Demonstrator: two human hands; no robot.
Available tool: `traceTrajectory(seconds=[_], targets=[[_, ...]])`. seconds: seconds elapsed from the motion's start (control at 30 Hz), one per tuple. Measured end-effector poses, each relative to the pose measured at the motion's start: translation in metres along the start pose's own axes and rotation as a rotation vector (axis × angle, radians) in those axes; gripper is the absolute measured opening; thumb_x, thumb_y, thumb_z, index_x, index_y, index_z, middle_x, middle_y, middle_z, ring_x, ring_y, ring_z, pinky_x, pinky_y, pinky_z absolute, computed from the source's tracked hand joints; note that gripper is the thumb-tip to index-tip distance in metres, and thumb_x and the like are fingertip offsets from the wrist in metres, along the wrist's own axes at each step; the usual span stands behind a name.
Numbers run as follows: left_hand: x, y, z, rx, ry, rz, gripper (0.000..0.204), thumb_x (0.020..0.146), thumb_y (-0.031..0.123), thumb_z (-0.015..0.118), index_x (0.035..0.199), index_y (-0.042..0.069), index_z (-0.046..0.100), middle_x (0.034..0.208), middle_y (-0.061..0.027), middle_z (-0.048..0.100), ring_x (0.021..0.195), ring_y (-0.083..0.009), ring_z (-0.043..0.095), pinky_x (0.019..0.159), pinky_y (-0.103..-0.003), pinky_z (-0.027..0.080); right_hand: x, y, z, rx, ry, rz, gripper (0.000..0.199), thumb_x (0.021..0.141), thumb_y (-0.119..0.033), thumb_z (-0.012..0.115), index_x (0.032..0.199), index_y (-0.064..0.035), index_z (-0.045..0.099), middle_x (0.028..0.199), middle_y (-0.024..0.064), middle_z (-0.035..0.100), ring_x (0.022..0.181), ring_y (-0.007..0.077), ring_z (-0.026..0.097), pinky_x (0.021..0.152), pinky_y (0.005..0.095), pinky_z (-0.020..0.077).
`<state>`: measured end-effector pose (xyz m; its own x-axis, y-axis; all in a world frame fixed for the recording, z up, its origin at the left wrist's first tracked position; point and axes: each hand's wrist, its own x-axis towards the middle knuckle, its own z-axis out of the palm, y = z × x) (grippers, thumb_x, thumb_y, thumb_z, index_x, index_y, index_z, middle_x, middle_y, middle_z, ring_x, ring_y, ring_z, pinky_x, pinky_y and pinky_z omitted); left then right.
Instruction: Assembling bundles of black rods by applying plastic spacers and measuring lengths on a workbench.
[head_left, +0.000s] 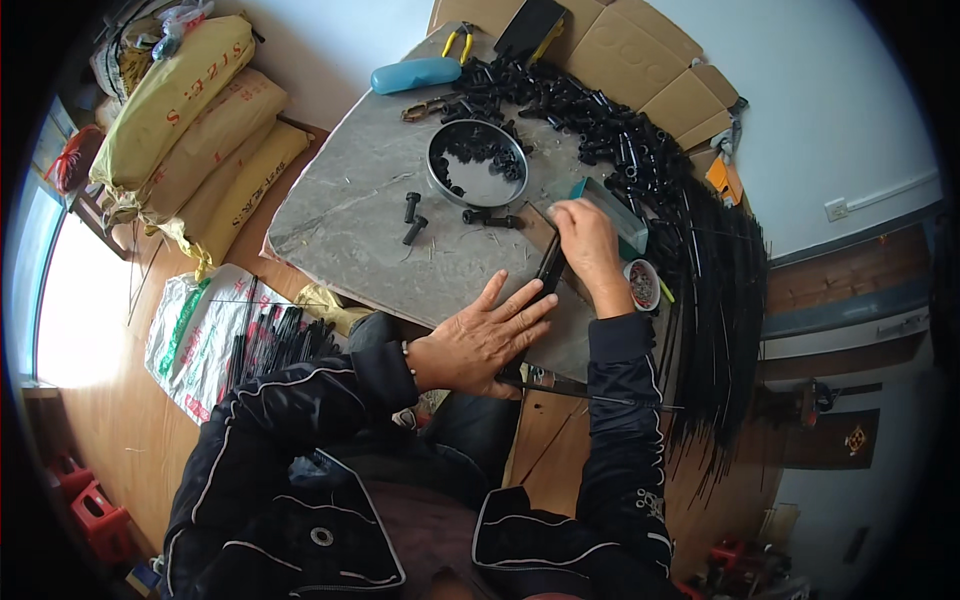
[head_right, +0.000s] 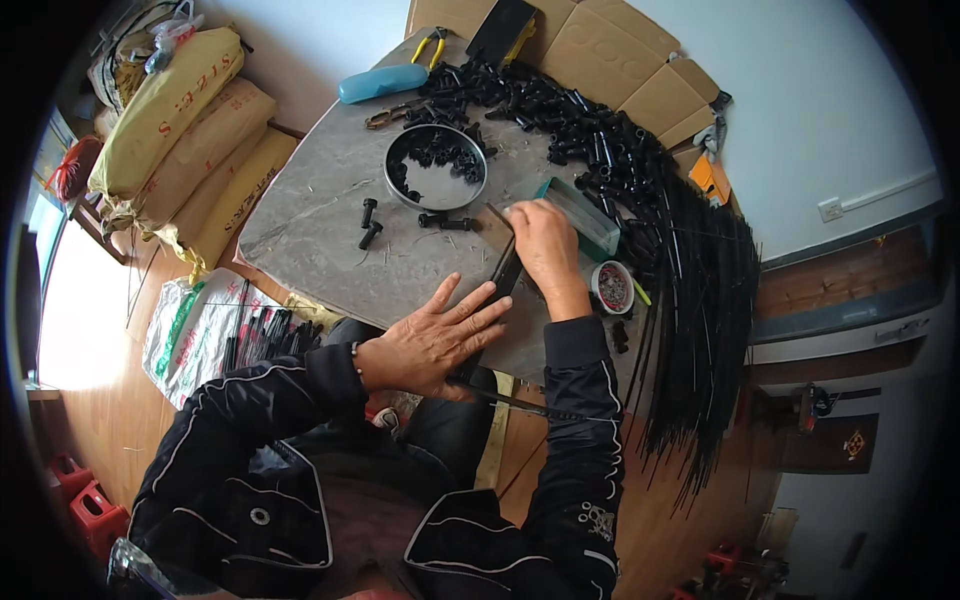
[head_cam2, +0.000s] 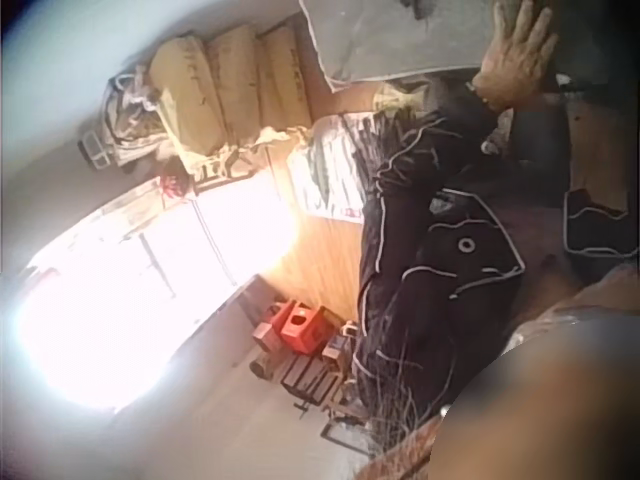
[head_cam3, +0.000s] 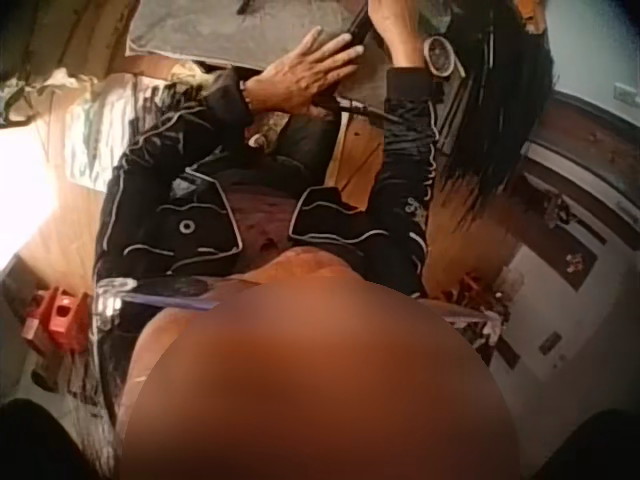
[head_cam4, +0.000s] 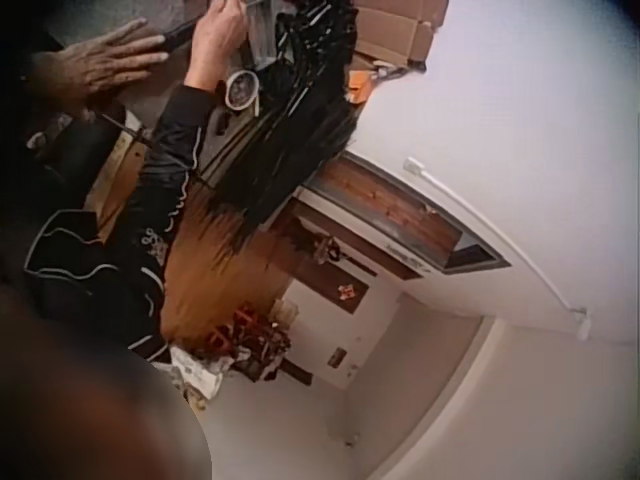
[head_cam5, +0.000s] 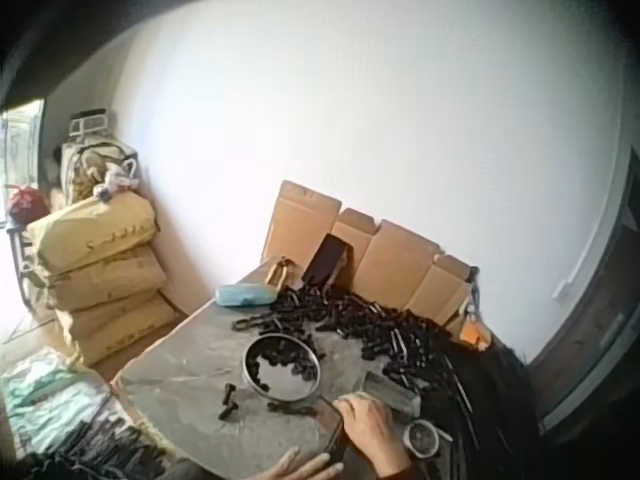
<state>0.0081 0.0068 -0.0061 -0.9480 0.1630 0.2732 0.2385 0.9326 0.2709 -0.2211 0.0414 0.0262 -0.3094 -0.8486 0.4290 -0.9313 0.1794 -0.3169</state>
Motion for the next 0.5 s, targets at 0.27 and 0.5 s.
traceTrajectory(seconds=[0.27, 0.5], targets=[[0.004, -0.002, -0.001, -0.057, 0.034, 0.029, 0.092, 0.074, 0.069, 0.059, 0.144, 0.012, 0.039, 0.157, -0.0072, 0.019, 0.146, -0.0327, 0.008, 0.113, -0.062, 0.005, -0.018, -0.020, -0.061, -0.073, 0.086, 0.272, 0.022, 0.090, -0.022, 0.060, 0.094, -0.0014, 0.068, 0.079, 0.0137, 0.067, 0.073, 0.0280, 0.067, 0.065, 0.0343, 0.0489], [0.012, -0.003, -0.001, -0.104, -0.056, 0.005, 0.094, 0.076, 0.067, 0.060, 0.143, 0.006, 0.038, 0.157, -0.0129, 0.018, 0.146, -0.0325, 0.009, 0.116, -0.056, 0.007, -0.024, -0.010, -0.044, 0.067, 0.075, 0.077, 0.012, 0.083, -0.006, 0.063, 0.092, 0.0006, 0.067, 0.089, 0.0139, 0.065, 0.082, 0.0282, 0.064, 0.072, 0.0333, 0.0486]])
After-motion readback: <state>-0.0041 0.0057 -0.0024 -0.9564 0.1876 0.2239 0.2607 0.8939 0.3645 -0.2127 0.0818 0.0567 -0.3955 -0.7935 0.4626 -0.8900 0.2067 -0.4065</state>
